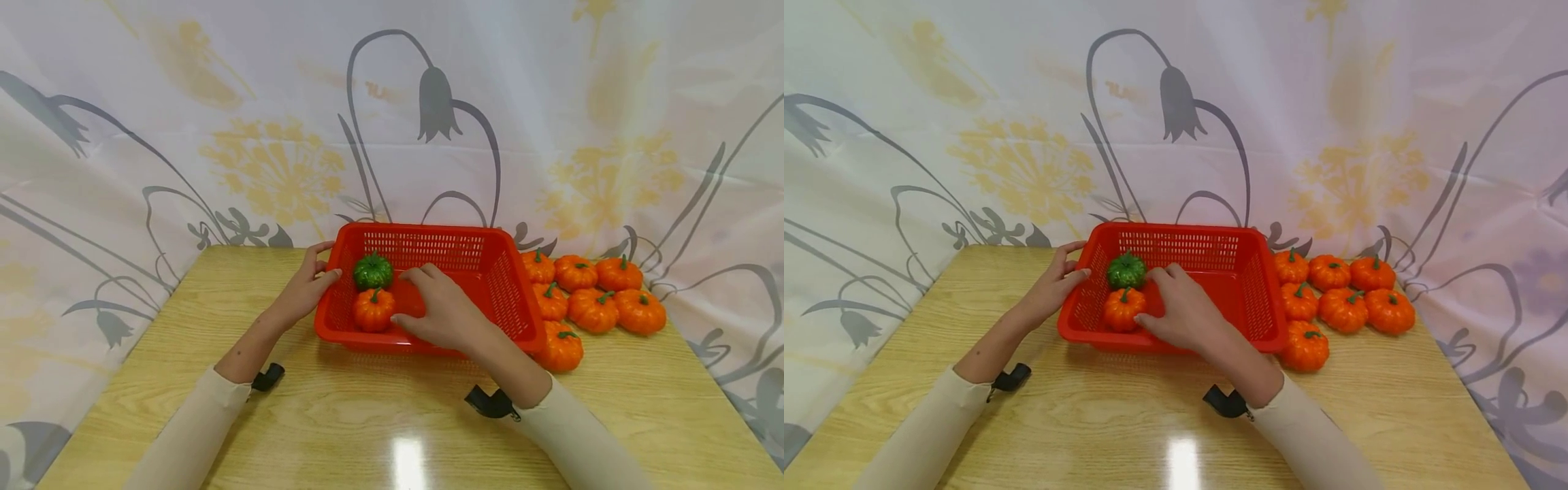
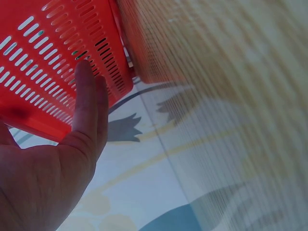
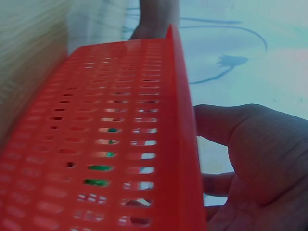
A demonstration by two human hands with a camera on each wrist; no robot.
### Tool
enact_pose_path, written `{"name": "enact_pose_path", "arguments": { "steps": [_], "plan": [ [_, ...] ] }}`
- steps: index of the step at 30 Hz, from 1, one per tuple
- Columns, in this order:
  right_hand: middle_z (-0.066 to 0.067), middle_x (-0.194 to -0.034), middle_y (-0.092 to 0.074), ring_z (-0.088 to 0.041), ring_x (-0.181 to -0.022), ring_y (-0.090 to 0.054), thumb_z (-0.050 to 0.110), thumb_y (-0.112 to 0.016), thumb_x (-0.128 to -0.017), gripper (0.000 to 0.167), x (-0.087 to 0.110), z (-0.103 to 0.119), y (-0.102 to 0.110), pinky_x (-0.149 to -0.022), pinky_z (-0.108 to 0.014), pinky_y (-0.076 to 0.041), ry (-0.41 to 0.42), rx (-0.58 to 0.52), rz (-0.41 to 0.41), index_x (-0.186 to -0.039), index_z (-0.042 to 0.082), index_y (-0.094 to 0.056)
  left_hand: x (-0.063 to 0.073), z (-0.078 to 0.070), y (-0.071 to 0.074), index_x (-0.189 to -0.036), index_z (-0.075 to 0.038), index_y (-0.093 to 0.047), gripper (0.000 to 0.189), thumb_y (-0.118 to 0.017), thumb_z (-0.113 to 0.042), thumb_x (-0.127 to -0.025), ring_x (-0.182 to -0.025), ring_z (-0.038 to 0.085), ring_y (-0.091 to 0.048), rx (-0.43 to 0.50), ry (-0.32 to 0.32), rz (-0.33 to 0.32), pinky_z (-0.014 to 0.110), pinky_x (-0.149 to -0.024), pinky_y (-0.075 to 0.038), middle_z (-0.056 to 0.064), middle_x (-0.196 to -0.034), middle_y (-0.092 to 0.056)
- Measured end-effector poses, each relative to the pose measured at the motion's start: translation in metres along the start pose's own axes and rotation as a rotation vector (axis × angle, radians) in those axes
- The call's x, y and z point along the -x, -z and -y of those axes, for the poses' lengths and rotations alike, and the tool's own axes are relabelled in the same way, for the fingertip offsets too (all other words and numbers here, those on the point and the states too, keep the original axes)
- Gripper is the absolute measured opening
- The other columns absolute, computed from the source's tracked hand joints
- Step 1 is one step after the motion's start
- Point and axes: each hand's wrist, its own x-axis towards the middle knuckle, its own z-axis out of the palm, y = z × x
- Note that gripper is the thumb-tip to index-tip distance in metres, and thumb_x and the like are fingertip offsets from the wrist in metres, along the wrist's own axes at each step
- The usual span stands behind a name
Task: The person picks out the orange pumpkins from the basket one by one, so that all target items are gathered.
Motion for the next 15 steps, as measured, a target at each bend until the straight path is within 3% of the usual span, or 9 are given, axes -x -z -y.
{"name": "enact_pose_path", "arguments": {
  "steps": [6,15],
  "plan": [
    [-0.014,-0.139,-0.059,-0.030,-0.123,-0.060,0.032,-0.085,-0.091,0.065,-0.018,0.008,0.003,-0.107,-0.048,-0.054,0.016,0.029,0.056,-0.144,0.006,-0.060,0.000,-0.002,0.000,-0.167,-0.014,-0.017,0.064,-0.049,-0.019,-0.112,-0.115,0.046,-0.069,0.004,-0.001,0.001,0.046,-0.085,-0.065,0.032,-0.136,-0.055],
    [-0.014,-0.148,-0.057,-0.031,-0.132,-0.055,0.033,-0.083,-0.092,0.065,-0.044,0.024,0.019,-0.111,-0.050,-0.051,0.040,0.098,0.237,-0.148,0.009,-0.058,-0.001,-0.001,0.001,-0.167,-0.014,-0.017,0.064,-0.049,-0.020,-0.112,-0.116,0.047,-0.068,0.009,-0.006,0.009,0.047,-0.087,-0.065,0.033,-0.135,-0.055]
  ]
}}
